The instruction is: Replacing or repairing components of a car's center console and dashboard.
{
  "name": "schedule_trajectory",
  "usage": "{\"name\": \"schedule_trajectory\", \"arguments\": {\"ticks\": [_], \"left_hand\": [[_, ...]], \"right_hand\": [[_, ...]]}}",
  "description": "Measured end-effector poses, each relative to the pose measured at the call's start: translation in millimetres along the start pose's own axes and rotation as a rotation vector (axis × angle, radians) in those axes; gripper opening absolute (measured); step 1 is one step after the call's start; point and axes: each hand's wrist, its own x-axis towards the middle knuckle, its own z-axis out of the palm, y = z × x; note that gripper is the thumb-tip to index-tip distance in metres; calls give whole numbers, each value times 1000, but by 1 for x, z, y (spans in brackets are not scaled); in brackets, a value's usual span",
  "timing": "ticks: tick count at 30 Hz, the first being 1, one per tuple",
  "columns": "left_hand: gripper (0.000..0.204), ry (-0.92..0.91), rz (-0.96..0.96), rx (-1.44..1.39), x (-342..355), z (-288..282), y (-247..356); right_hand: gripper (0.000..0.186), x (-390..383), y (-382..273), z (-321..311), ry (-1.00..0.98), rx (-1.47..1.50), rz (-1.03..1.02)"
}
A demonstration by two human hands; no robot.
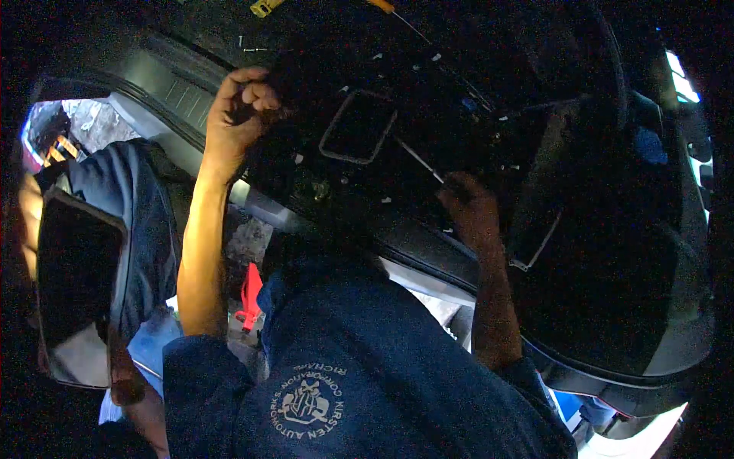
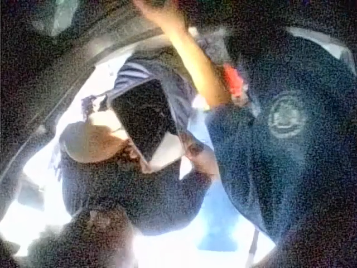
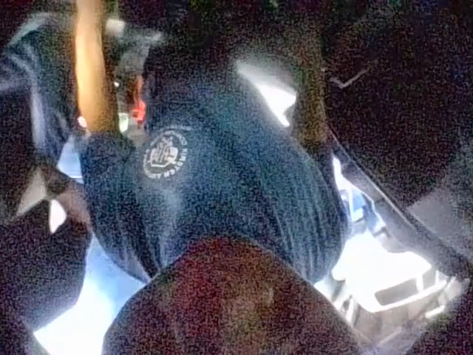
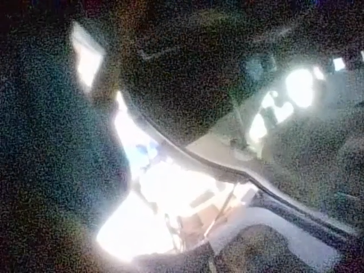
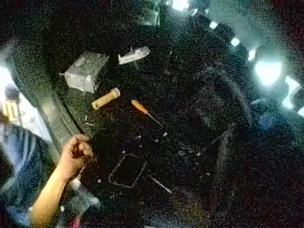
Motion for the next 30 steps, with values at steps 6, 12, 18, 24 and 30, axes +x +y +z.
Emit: {"name": "schedule_trajectory", "arguments": {"ticks": [6,12,18,24,30], "left_hand": [[57,103,23,6,-26,2,7],[55,126,73,147,-41,46,37],[67,61,240,581,-39,56,50],[69,-94,322,873,-33,62,63],[65,-305,206,1074,-26,63,59]], "right_hand": [[35,1,-11,22,130,-351,-246],[34,10,-128,-19,22,249,-370],[30,30,-200,-6,-288,117,-519],[27,42,-195,9,-428,250,-472],[23,58,-191,7,-574,252,-340]]}}
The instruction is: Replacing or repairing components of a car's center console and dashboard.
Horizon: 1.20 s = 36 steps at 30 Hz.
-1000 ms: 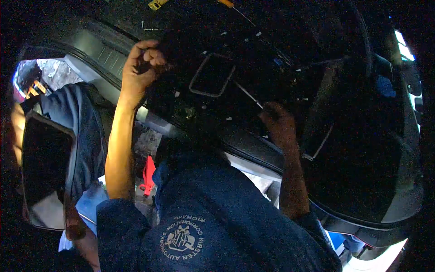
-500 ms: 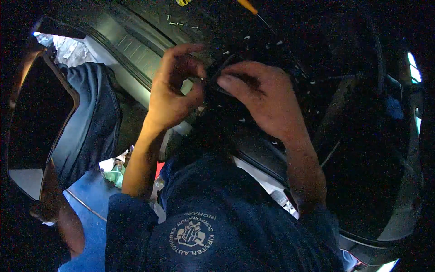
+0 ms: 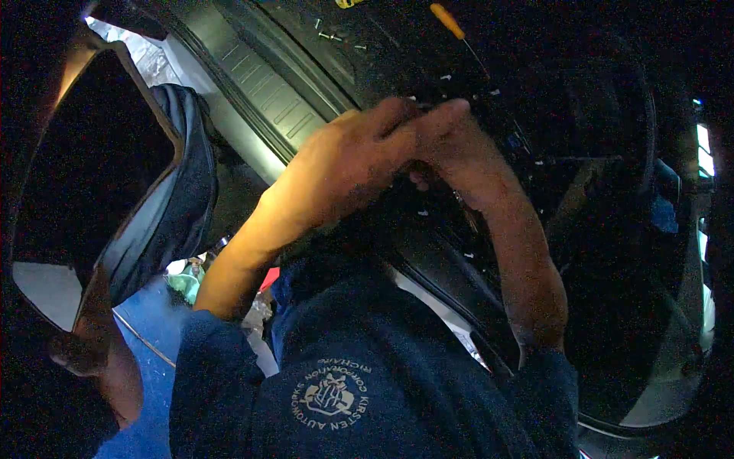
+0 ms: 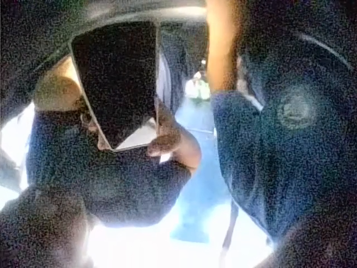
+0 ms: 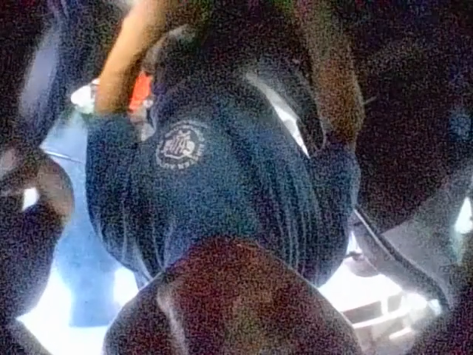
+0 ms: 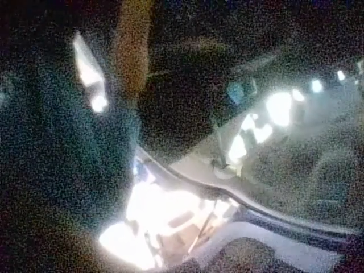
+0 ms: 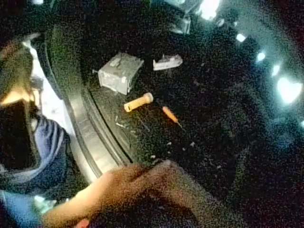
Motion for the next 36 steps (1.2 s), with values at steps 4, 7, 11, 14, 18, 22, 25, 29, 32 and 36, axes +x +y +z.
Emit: {"name": "schedule_trajectory", "arguments": {"ticks": [4,7,11,14,18,22,25,29,32,36], "left_hand": [[67,-45,23,-81,-1,-6,-2],[66,214,34,-114,-11,-6,-11],[53,607,-488,-907,-42,29,-31],[53,578,-678,-1195,-62,56,-36],[56,495,-746,-1370,-62,77,-24],[60,412,-770,-1358,-56,81,-19],[57,408,-749,-1306,-55,77,-18],[54,433,-726,-1400,-51,79,-18],[53,399,-726,-1384,-49,81,-23],[54,401,-711,-1371,-49,81,-23]], "right_hand": [[22,9,7,-11,-71,-39,19],[21,22,2,-21,-75,-53,-35],[18,48,0,-38,-113,-286,-222],[20,66,-2,-36,-263,-379,-319],[20,81,-13,-32,-449,-528,-336],[19,97,-6,-24,-550,-566,-287],[20,99,-7,-18,-582,-600,-294],[19,101,-7,-15,-580,-543,-250],[18,102,-6,-18,-571,-564,-246],[17,100,-5,-14,-529,-611,-243]]}}
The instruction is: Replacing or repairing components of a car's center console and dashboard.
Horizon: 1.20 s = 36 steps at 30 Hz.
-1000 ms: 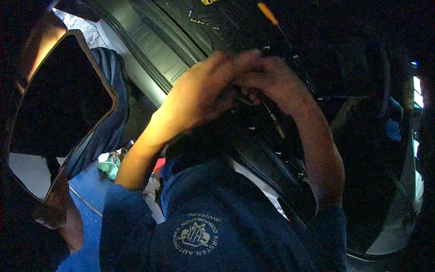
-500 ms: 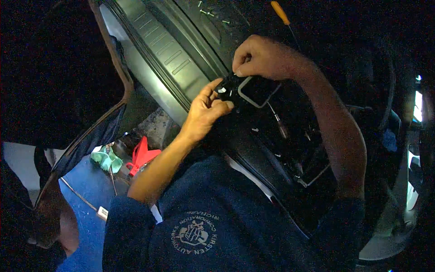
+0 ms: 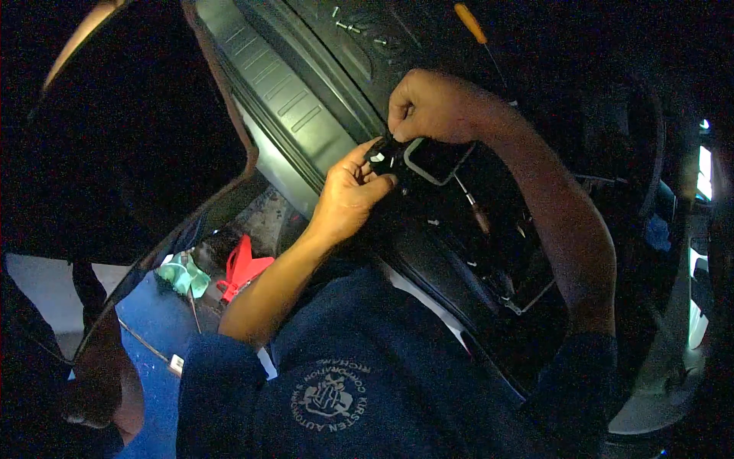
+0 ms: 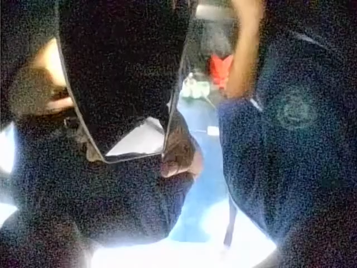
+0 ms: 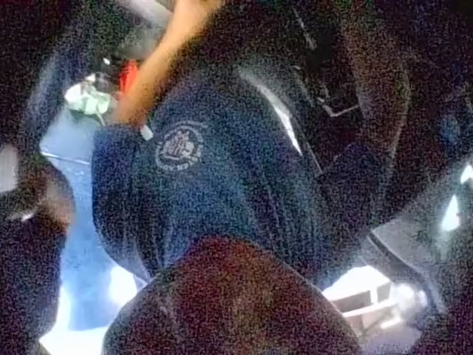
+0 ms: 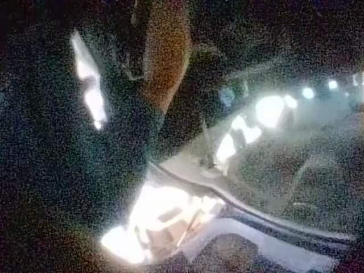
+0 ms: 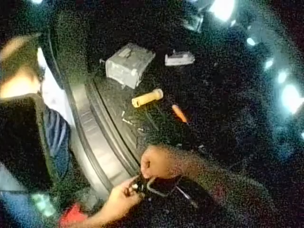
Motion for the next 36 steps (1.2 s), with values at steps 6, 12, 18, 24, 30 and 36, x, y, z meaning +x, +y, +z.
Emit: {"name": "schedule_trajectory", "arguments": {"ticks": [6,12,18,24,30,36], "left_hand": [[53,-9,31,9,-2,0,-2],[51,13,18,26,-5,1,0],[51,-21,-11,22,1,3,-1],[55,20,23,135,-3,-10,-2],[66,-15,81,253,-8,-7,16],[65,-98,185,504,-3,-5,40]], "right_hand": [[15,-9,-22,-2,60,-60,123],[13,-12,-34,18,261,-404,137],[16,-27,-34,34,456,-636,-61],[26,-71,-45,-3,421,-782,38],[23,-158,22,89,177,-136,814],[22,-177,76,201,626,-504,724]]}}
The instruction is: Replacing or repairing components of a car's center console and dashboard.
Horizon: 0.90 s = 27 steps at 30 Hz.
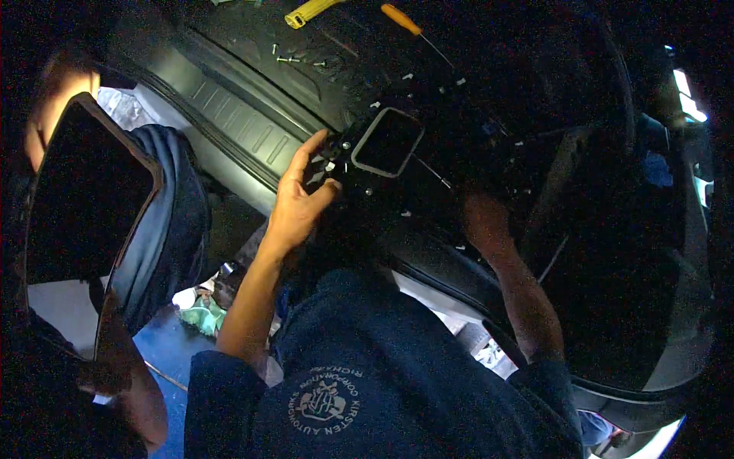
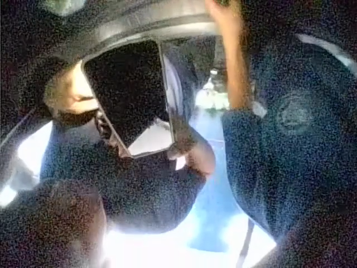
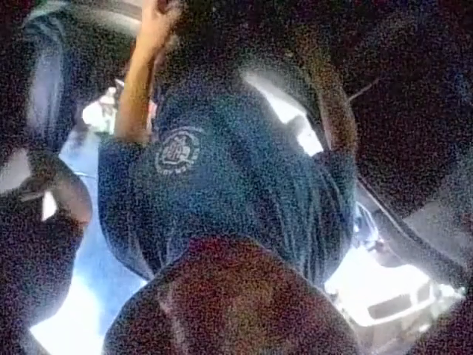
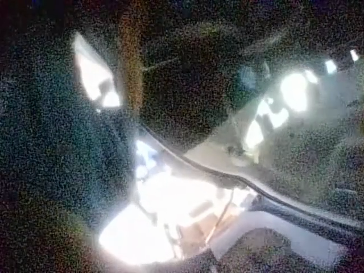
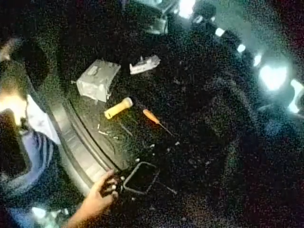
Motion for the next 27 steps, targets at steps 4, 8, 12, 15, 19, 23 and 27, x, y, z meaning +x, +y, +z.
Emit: {"name": "schedule_trajectory", "arguments": {"ticks": [4,8,12,15,19,23,27], "left_hand": [[57,-73,28,103,5,-4,8],[48,-120,-59,-176,13,-20,2],[38,-90,-66,-191,28,-33,-9],[32,-133,85,80,45,-33,-13],[25,-228,139,212,54,-31,-4],[24,-275,165,282,56,-41,-6],[23,-377,223,292,66,-41,-4]], "right_hand": [[25,13,-17,-32,-316,-51,95],[29,10,-30,-118,-235,152,60],[35,14,-17,-180,-17,510,225],[32,15,-32,-227,123,496,209],[27,25,-60,-254,262,517,-28],[27,39,-86,-249,174,602,-162],[25,49,-91,-239,156,488,-320]]}}
